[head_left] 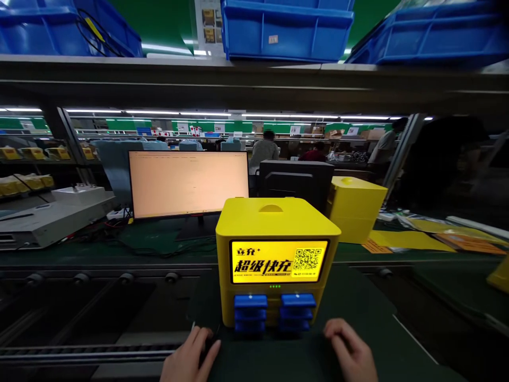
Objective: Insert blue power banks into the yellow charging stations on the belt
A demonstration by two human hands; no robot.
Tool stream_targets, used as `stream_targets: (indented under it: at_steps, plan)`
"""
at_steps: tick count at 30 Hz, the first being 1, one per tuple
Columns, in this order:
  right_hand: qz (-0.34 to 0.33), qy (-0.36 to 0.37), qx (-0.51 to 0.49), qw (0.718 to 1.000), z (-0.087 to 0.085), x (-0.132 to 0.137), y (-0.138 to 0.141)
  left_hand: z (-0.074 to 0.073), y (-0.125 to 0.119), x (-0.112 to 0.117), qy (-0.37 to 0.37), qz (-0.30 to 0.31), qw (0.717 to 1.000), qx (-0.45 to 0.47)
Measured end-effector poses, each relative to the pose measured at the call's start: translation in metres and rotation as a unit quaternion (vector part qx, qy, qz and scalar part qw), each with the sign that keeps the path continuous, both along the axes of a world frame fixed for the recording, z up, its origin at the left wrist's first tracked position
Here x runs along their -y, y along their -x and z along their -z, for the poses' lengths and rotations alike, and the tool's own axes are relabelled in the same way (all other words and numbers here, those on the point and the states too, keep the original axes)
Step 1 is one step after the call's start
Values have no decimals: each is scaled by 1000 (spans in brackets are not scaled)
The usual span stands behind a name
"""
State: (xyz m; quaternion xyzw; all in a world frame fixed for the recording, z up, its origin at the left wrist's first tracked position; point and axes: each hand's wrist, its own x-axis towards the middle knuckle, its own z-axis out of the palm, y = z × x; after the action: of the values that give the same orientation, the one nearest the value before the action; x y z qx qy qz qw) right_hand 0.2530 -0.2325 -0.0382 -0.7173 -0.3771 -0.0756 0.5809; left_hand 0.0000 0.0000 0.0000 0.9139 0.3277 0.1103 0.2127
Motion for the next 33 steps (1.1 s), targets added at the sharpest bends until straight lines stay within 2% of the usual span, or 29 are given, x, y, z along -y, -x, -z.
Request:
stream_targets:
  at_steps: [2,4,6,8,10,12,15,17,18,20,23,25,26,28,30,33]
  plan:
    - [-141,38,143,979,-9,-6,34,-5,-1,1,23,-3,1000,1]
    - [-239,86,251,934,-12,-29,65,-8,-2,2,45,-6,999,6]
    - [-261,133,319,901,-7,-65,94,-8,0,1,78,-5,997,23]
    - [-235,144,381,883,-1,-103,119,-6,4,-3,124,15,991,54]
    - [-228,160,370,886,3,-133,140,-3,13,-12,151,29,985,84]
    - [-243,180,315,900,3,-152,152,-3,22,-22,148,16,984,93]
    - [-261,185,238,917,2,-161,158,-12,28,-28,119,-51,983,132]
    - [-258,184,219,923,5,-163,156,-24,19,-19,121,-80,968,204]
    - [-252,181,222,924,9,-164,155,-31,10,-10,146,-79,956,242]
    - [-234,170,242,926,17,-166,154,-43,-14,10,262,-48,922,283]
    - [-212,158,264,928,28,-173,156,-54,-50,33,466,-34,834,292]
    - [-206,165,269,926,31,-177,158,-57,-63,39,526,-50,791,308]
    - [-203,168,271,926,32,-179,158,-56,-66,40,534,-55,781,319]
    - [-200,176,275,924,34,-181,160,-52,-65,39,533,-49,779,327]
    - [-205,184,284,918,35,-181,161,-46,-60,38,523,-43,789,321]
    - [-213,192,294,912,33,-178,161,-44,-53,36,468,-46,831,296]
